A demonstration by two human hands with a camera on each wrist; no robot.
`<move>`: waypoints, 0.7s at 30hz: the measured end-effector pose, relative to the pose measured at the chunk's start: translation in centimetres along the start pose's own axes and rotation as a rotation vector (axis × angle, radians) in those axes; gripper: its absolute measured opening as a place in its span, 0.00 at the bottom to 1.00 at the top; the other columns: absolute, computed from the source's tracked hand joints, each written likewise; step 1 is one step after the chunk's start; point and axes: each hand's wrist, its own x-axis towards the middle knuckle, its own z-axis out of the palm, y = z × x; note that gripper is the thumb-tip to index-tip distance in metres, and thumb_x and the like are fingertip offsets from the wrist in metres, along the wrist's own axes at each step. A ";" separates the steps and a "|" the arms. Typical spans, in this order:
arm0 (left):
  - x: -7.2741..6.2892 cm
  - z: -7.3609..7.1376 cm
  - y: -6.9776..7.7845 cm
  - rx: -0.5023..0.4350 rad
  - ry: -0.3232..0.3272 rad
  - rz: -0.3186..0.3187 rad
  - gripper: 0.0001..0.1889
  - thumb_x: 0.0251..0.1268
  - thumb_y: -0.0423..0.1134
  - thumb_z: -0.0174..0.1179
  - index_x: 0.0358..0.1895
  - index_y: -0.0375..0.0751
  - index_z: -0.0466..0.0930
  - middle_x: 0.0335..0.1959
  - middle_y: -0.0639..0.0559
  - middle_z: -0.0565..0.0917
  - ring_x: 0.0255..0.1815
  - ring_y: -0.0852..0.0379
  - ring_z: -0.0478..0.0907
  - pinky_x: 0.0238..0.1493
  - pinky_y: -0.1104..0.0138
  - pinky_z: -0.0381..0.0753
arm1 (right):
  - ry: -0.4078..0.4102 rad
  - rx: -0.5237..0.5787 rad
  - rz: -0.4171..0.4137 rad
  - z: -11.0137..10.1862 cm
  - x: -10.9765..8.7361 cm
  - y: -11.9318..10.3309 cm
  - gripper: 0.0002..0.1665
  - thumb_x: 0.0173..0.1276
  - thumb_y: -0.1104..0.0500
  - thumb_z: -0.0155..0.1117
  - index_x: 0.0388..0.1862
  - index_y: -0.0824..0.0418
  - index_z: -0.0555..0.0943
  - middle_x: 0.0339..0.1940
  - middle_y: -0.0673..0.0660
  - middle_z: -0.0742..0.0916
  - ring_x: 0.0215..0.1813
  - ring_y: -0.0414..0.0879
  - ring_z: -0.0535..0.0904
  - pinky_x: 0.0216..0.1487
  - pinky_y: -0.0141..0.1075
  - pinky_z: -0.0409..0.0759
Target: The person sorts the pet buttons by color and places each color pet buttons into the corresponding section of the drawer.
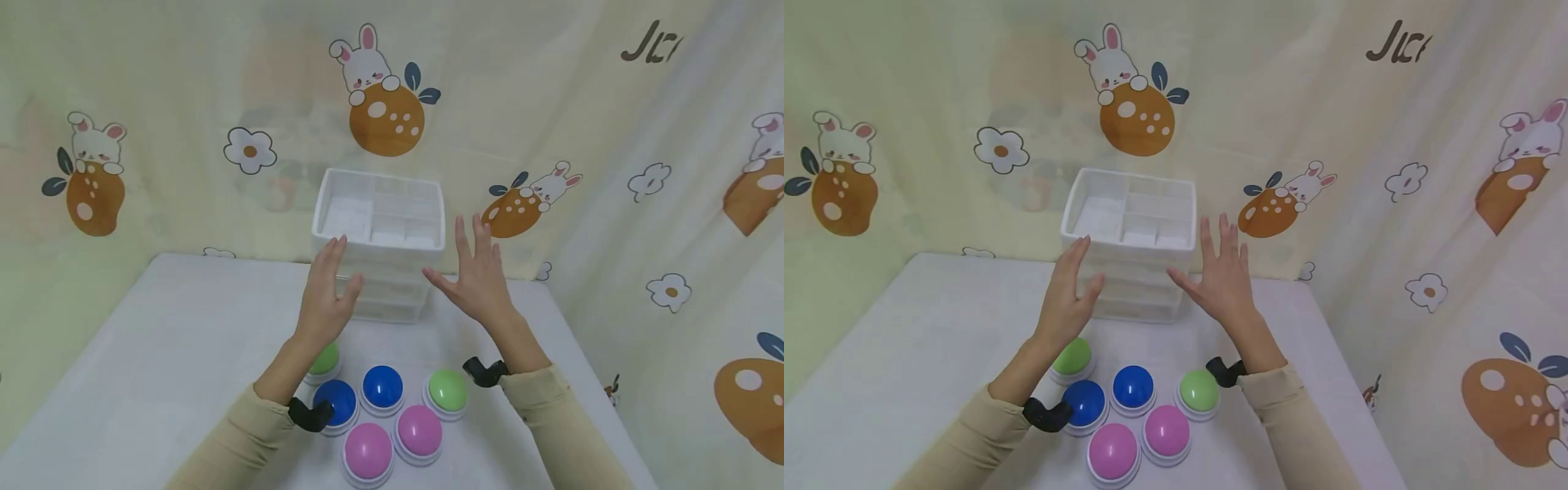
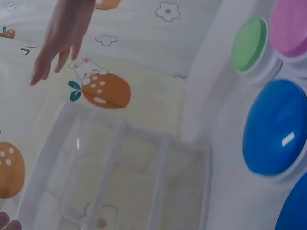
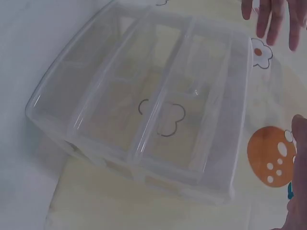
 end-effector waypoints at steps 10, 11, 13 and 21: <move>-0.1 2.1 1.0 -0.920 0.115 -0.582 0.22 0.73 0.40 0.42 0.66 0.34 0.62 0.60 0.38 0.70 0.59 0.44 0.71 0.63 0.56 0.73 | -0.211 0.152 0.098 0.3 3.3 1.8 0.63 0.60 0.27 0.54 0.77 0.50 0.30 0.79 0.62 0.39 0.77 0.66 0.42 0.71 0.65 0.49; 0.0 2.4 1.2 -1.081 0.133 -0.670 0.23 0.73 0.40 0.40 0.66 0.33 0.60 0.60 0.38 0.69 0.60 0.44 0.70 0.64 0.57 0.72 | -0.231 0.163 0.090 0.2 3.7 1.9 0.63 0.60 0.28 0.54 0.77 0.51 0.31 0.78 0.63 0.40 0.77 0.66 0.43 0.70 0.66 0.50; 0.1 2.9 1.5 -1.364 0.189 -0.815 0.25 0.72 0.40 0.39 0.68 0.33 0.56 0.61 0.38 0.67 0.63 0.44 0.67 0.66 0.58 0.70 | -0.267 0.189 0.073 0.0 4.5 2.2 0.62 0.61 0.29 0.55 0.77 0.53 0.32 0.78 0.64 0.42 0.76 0.67 0.44 0.69 0.67 0.53; 0.6 5.1 1.8 -1.814 0.496 -1.021 0.23 0.72 0.40 0.37 0.67 0.36 0.55 0.63 0.41 0.63 0.69 0.45 0.61 0.68 0.58 0.68 | -0.428 0.242 0.036 -0.5 6.9 2.7 0.65 0.58 0.29 0.58 0.77 0.49 0.29 0.78 0.64 0.41 0.77 0.64 0.44 0.68 0.66 0.55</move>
